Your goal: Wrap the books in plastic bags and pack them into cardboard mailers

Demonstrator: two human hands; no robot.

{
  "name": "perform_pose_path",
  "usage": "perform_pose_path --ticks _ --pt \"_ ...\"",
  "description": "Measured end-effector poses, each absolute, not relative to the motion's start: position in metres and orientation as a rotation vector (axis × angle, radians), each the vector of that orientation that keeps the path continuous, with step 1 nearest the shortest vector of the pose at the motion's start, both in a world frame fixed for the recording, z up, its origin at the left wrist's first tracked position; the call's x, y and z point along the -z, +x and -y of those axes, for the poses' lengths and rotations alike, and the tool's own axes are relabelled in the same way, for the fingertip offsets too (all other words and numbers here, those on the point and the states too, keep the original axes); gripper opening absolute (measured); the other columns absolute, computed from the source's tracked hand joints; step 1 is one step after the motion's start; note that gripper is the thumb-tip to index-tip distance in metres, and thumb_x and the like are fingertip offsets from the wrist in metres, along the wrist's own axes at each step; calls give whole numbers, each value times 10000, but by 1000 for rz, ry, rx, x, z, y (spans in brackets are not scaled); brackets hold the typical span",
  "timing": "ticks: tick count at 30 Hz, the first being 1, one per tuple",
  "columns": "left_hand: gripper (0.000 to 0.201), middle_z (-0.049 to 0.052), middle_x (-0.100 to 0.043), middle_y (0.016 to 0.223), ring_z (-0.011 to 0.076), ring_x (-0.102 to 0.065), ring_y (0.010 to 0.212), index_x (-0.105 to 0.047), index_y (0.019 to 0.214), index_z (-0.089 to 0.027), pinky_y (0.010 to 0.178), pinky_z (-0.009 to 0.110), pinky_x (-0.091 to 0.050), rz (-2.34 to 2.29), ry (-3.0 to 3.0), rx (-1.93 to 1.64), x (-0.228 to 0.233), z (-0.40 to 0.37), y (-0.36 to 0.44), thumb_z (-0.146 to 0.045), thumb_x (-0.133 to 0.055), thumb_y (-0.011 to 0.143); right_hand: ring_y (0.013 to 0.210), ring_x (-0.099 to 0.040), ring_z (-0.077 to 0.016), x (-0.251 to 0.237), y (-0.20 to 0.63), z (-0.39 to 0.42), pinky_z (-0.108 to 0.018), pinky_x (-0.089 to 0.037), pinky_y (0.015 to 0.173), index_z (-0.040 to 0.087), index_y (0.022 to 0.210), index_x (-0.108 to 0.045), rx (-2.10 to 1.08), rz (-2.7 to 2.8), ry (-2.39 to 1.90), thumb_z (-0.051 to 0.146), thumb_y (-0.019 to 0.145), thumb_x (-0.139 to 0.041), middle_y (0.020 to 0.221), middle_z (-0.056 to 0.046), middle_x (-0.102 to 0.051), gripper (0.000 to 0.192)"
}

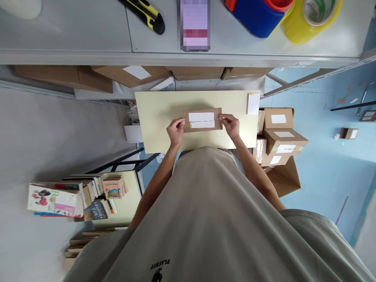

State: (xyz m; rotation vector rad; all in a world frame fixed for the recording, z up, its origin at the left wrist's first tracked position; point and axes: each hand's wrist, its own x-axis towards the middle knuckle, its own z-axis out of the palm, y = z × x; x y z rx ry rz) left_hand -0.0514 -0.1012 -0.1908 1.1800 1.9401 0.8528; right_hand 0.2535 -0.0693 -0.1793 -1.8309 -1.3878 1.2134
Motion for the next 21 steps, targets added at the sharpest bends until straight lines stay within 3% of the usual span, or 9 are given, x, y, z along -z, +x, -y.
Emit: perform_pose_path --ticks 6,14,21 --pt "326 131 -897 1290 238 -862 1184 -876 1197 -223 1102 392 -676 -1878 1222 -843 194 106 -31 -427 -622 1184 1071 -845 -285 186 281 89 -478 -717 1025 217 1158 -908 -1261 1208 -1864 577 987 -783 1323 -154 -893 418" --pt "328 139 -891 1228 261 -850 1134 -891 1140 -204 1060 400 -684 -1734 1243 -914 204 94 -38 -469 -699 1147 1052 -838 -304 208 279 104 -487 -702 992 216 1085 -896 -1254 1018 -1773 709 880 -853 1270 -170 -900 535" --pt "208 136 -848 1237 243 -815 1123 -862 1158 -195 1047 377 -668 -1744 1406 -780 193 90 -40 -233 -659 1134 1075 -828 -290 212 278 105 -480 -706 1004 230 1065 -885 -1277 955 -1769 642 883 -883 1267 -149 -892 450"
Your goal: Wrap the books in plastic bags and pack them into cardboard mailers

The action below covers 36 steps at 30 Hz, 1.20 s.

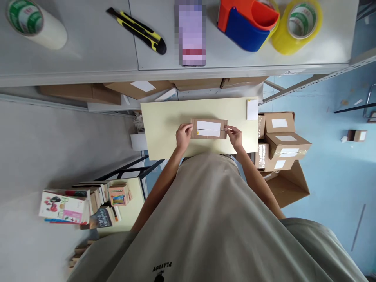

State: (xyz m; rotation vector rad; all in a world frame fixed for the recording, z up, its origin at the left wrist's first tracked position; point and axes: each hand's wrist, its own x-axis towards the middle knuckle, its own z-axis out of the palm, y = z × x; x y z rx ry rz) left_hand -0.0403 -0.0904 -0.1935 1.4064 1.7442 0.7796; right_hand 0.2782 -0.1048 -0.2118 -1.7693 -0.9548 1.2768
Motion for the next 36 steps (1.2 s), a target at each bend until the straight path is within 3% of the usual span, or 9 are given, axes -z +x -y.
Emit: perform_pose_path --ticks 8,12,15,17,20,24,30,33,36 --pt "261 146 -778 1214 245 -761 1060 -871 1213 -169 1053 395 -647 -1776 1496 -639 173 87 -41 -153 -639 1095 1127 -823 -291 195 272 100 -455 -697 1030 196 1069 -844 -1256 1119 -1844 615 968 -755 1286 -186 -873 440" --pt "208 146 -777 1128 318 -733 1090 -904 1073 -208 1119 485 -629 -1828 1634 -467 152 72 -41 -145 -712 1025 1043 -813 -288 169 266 94 -450 -711 946 204 983 -856 -1179 1215 -1864 514 961 -764 1229 -176 -851 324" --pt "160 147 -800 1079 351 -722 1103 -914 988 -226 1125 522 -623 -1789 1765 -473 125 44 -34 -196 -761 1021 999 -791 -302 138 267 71 -514 -691 1019 223 893 -855 -1074 1369 -1874 376 942 -797 1156 -158 -824 171" --pt "180 141 -816 1100 339 -732 1101 -925 1022 -224 1124 513 -620 -1720 1869 -578 99 17 -25 -228 -749 1058 1053 -791 -325 105 271 41 -542 -661 1096 229 959 -864 -908 1581 -1830 316 996 -765 1171 -159 -808 138" --pt "219 119 -815 1131 312 -749 1123 -931 1126 -234 1097 478 -622 -1602 2016 -805 52 -28 -6 -270 -715 1115 1257 -758 -360 42 276 -20 -546 -614 1180 223 1235 -837 -528 1840 -1650 340 1129 -643 1335 -184 -769 251" --pt "225 108 -815 1177 295 -756 1174 -917 1188 -236 1146 467 -603 -1469 2119 -1077 -10 -78 26 -262 -700 1134 1519 -594 -429 -29 269 -108 -647 -490 1297 165 1579 -624 -127 2018 -1731 385 1176 -577 1598 -256 -640 462" --pt "218 91 -832 1151 278 -772 1134 -897 1127 -236 1142 457 -606 -1375 2092 -1147 -50 -93 64 -197 -683 1111 1445 -674 -462 -56 239 -179 -647 -407 1322 -64 1536 -521 -228 2276 -2089 209 1098 -607 1473 -391 -720 523" --pt "204 99 -845 1154 262 -792 1110 -874 1139 -223 1074 422 -639 -1330 1985 -1150 -43 -74 67 -196 -673 1114 1418 -714 -445 -50 237 -173 -604 -460 1292 -38 1533 -529 -273 2238 -2104 150 1104 -559 1437 -365 -755 469" --pt "196 101 -857 1165 234 -820 1069 -826 1234 -214 1011 381 -671 -1261 1776 -1229 -24 -40 60 -220 -667 1121 1283 -763 -430 -36 244 -131 -591 -568 1177 67 1510 -559 -377 2008 -1984 291 1141 -612 1343 -289 -792 435"
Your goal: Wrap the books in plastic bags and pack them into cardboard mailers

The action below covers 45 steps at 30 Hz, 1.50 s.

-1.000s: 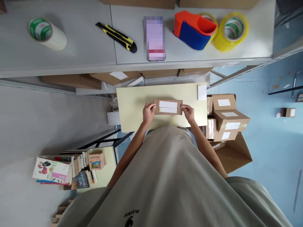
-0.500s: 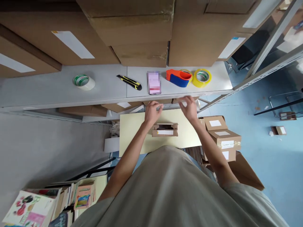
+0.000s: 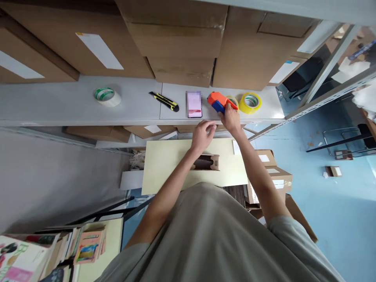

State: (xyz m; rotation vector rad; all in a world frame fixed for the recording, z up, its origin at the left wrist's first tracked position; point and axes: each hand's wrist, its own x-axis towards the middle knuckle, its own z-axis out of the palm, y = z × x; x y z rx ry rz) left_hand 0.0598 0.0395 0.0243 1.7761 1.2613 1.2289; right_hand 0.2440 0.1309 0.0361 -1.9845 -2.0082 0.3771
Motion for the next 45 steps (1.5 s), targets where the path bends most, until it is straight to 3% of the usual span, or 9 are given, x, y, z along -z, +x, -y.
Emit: perform_pose_path --ticks 5,11,19,23,27,32,37,45 --pt "243 105 -858 1200 228 -843 1100 -730 1231 -231 1041 385 -705 -1184 1418 -1276 12 36 42 -444 -747 1116 980 -752 -303 -4 240 -11 -475 -673 939 264 1262 -645 -975 1565 -1466 783 1043 -763 1085 -92 -793 575" --pt "364 93 -846 1111 224 -834 995 -722 1116 -234 953 375 -712 -1244 1270 -1185 40 100 24 -596 -757 1090 994 -740 -257 19 202 80 -426 -681 942 276 1213 -627 -1318 1360 -1418 869 989 -767 1098 -57 -782 649" --pt "237 77 -836 1129 227 -796 1022 -782 1113 -230 888 347 -691 -1252 1387 -1096 53 122 -22 -454 -802 1041 983 -710 -257 29 181 107 -447 -673 919 263 1196 -625 -1314 1513 -1495 895 1021 -724 1078 -63 -738 663" --pt "499 114 -789 1388 249 -786 1181 -753 1419 -239 922 346 -679 -1289 1314 -1143 48 113 -58 -499 -860 1006 941 -698 -264 23 184 119 -439 -660 857 277 1232 -599 -1298 1689 -1559 865 1048 -715 1088 -67 -730 627" --pt "610 103 -754 1451 292 -745 1270 -729 1507 -279 1020 429 -671 -1286 1446 -1159 34 109 -92 -567 -889 994 876 -694 -275 15 184 131 -453 -658 821 292 1311 -565 -1172 1900 -1630 848 1076 -686 1087 -78 -743 615" --pt "460 91 -772 1390 348 -705 1314 -766 1477 -328 1175 580 -585 -1291 1745 -1133 16 122 -118 -515 -836 1063 968 -741 -325 2 173 143 -513 -690 889 299 1432 -561 -950 2124 -1628 803 1124 -637 1142 -121 -754 595" --pt "321 67 -799 1323 344 -689 1282 -792 1450 -379 1223 612 -491 -1276 1875 -1095 10 139 -131 -465 -736 1146 1118 -778 -384 -14 158 149 -585 -706 969 296 1471 -560 -817 2231 -1622 758 1162 -592 1229 -161 -758 557" --pt "383 97 -820 1302 387 -636 1362 -839 1403 -323 1252 628 -417 -1253 1813 -1051 31 144 -147 -582 -702 1155 980 -752 -355 -17 149 153 -589 -720 892 306 1361 -574 -894 2307 -1669 800 1144 -605 1083 -106 -724 540"
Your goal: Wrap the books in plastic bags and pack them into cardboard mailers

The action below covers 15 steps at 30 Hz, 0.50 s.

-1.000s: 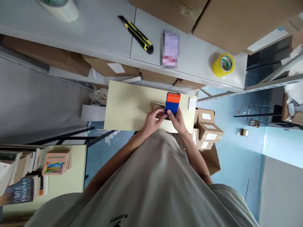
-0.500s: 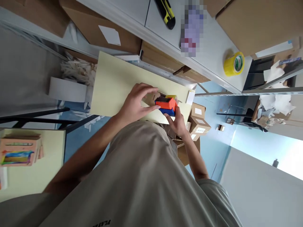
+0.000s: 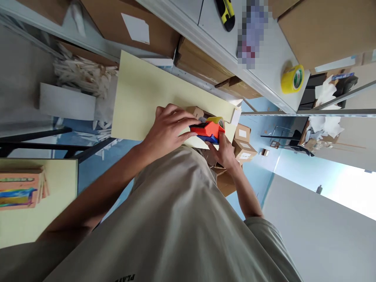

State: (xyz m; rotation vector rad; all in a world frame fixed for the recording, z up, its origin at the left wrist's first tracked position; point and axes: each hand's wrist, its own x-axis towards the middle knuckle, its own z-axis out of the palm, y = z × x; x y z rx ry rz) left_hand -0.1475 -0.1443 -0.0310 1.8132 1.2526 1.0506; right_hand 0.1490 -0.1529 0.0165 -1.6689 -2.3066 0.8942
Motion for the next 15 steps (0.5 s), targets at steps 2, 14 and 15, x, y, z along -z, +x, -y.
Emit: perform_pose_path --ticks 2,14,15 --pt "419 94 -824 1286 380 -645 1328 -853 1373 -324 1244 632 -421 -1233 1767 -1052 39 141 -150 -640 -694 1148 987 -754 -365 -15 149 153 -586 -716 877 305 1374 -562 -913 2325 -1691 803 1142 -605 1110 -120 -730 551" --pt "525 76 -828 1245 352 -696 1207 -872 1251 -279 1214 626 -503 -1150 1544 -1137 62 131 -136 -759 -746 1077 893 -758 -356 -12 153 151 -535 -681 823 283 1443 -533 -887 2383 -1776 870 1124 -551 1069 -121 -765 668" --pt "481 74 -825 1253 353 -702 1210 -868 1262 -285 1209 621 -519 -1164 1537 -1143 61 132 -134 -717 -763 1080 885 -760 -354 -14 152 151 -529 -682 814 285 1430 -532 -885 2384 -1776 872 1126 -542 1054 -117 -765 661"
